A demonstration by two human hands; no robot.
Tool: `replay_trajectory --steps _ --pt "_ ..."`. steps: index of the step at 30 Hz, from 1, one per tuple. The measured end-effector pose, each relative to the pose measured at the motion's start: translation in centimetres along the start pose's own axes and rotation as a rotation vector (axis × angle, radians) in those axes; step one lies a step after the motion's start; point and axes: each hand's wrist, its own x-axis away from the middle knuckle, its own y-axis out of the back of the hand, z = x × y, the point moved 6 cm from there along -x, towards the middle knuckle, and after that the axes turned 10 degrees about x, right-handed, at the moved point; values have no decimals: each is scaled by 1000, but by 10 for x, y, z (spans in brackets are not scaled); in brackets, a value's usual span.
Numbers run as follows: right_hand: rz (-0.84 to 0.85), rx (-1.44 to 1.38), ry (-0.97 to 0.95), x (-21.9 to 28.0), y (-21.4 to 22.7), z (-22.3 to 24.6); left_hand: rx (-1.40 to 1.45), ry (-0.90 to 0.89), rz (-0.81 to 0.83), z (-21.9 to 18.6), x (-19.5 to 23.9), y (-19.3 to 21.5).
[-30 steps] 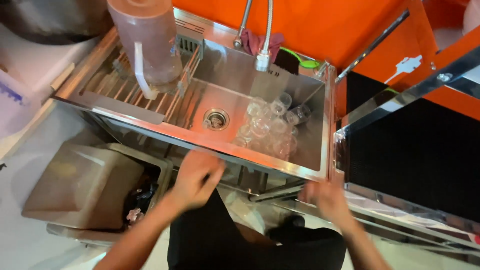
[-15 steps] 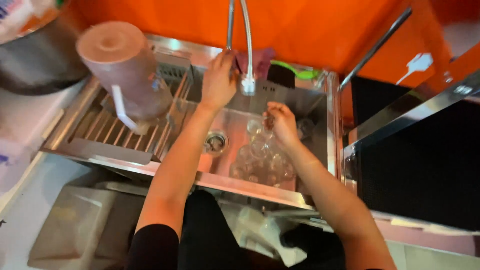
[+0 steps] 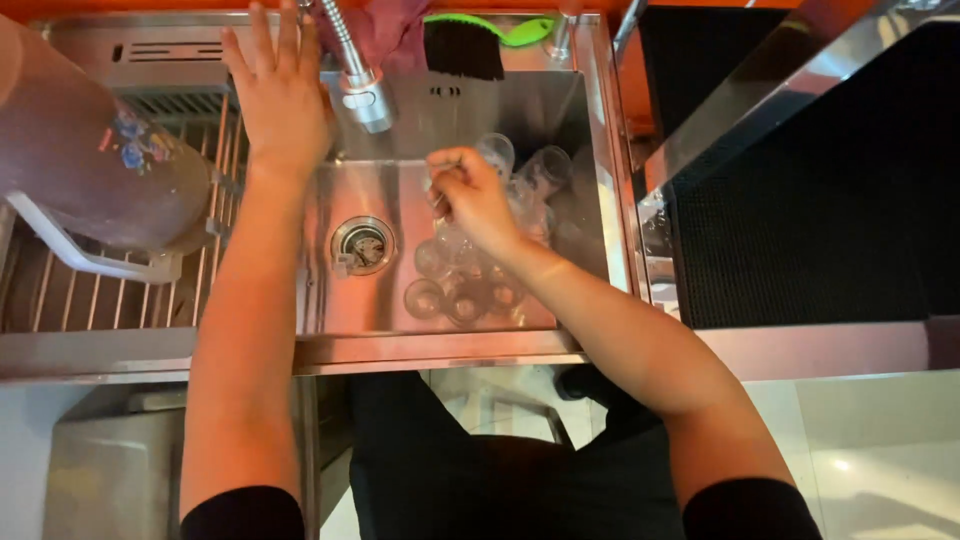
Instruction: The person washes several small clear glasses under a running faucet in a stainless steel sink. They rinse each glass by hand and place the cleaned glasses on a black mat to the right of the sink.
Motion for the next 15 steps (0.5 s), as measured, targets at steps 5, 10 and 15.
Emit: replay_trajectory --steps 5,10,15 --pt "83 45 -8 8 -17 4 -182 131 5 21 3 -24" --pt "38 69 -109 6 -11 10 -203 392 70 52 9 -31" --pt "-9 0 -56 -14 10 8 -137 521 187 43 15 -25"
